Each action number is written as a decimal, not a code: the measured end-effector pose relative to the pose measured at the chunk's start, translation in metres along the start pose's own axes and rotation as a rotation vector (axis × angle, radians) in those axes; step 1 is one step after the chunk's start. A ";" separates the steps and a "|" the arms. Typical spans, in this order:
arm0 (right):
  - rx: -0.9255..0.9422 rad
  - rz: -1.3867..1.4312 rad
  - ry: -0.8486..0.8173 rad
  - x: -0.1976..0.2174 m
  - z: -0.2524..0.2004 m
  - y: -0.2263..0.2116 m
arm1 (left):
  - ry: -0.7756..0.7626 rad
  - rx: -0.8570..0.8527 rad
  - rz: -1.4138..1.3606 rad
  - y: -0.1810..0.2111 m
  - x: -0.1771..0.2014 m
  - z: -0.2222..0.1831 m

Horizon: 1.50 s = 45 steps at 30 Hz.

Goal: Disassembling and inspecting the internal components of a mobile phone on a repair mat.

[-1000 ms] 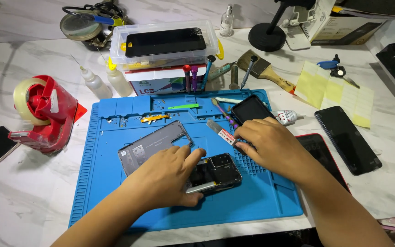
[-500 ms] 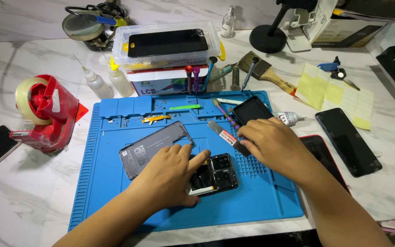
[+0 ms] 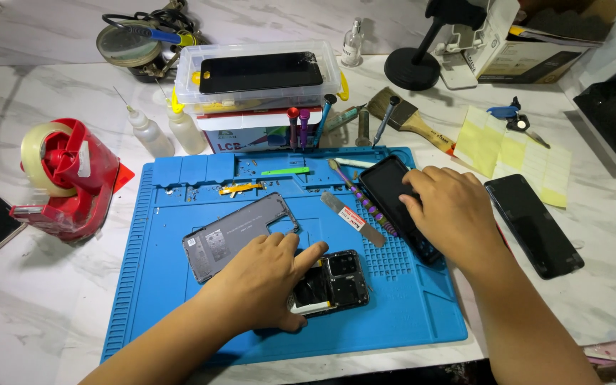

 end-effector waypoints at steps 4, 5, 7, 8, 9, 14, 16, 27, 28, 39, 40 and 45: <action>-0.093 -0.005 -0.285 0.005 0.006 -0.002 | 0.009 -0.037 -0.022 0.002 0.000 0.000; -0.135 0.047 -0.413 0.006 0.007 -0.004 | 0.004 -0.043 -0.026 0.003 0.000 0.000; -0.137 0.067 -0.494 0.008 0.007 -0.011 | 0.006 -0.043 -0.024 0.003 0.000 0.000; -0.138 0.089 -0.578 0.009 0.006 -0.014 | 0.006 -0.041 -0.024 0.003 0.000 0.001; -0.140 0.086 -0.575 0.000 0.002 -0.013 | 0.010 -0.043 -0.023 0.003 0.001 0.001; 0.009 0.061 -0.543 0.008 -0.003 -0.034 | -0.016 -0.010 -0.048 0.001 0.013 0.001; 0.079 0.097 -0.497 0.007 -0.009 -0.042 | 0.049 -0.014 -0.048 -0.007 0.007 0.006; 0.282 0.487 -0.332 0.033 -0.018 -0.064 | 0.313 0.161 0.075 -0.061 0.036 0.003; 0.305 0.502 -0.321 0.032 -0.018 -0.064 | 0.313 0.189 0.040 -0.063 0.039 0.002; 0.250 0.729 -0.547 0.037 -0.017 -0.073 | 0.396 0.128 0.013 -0.094 0.005 0.018; 0.276 0.713 -0.487 0.035 -0.017 -0.073 | 0.420 0.137 0.035 -0.096 0.004 0.018; 0.332 0.548 -0.140 0.002 -0.015 -0.063 | 0.491 0.183 0.183 -0.100 0.012 0.016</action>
Point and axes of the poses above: each hand's wrist, its own z-axis towards the middle knuckle, its own x-axis out of the back of the hand, y = z × x, the point moved 3 cm from there along z, towards the middle knuckle, and after that the axes turned 8 degrees about -z, right-handed, at the moved point
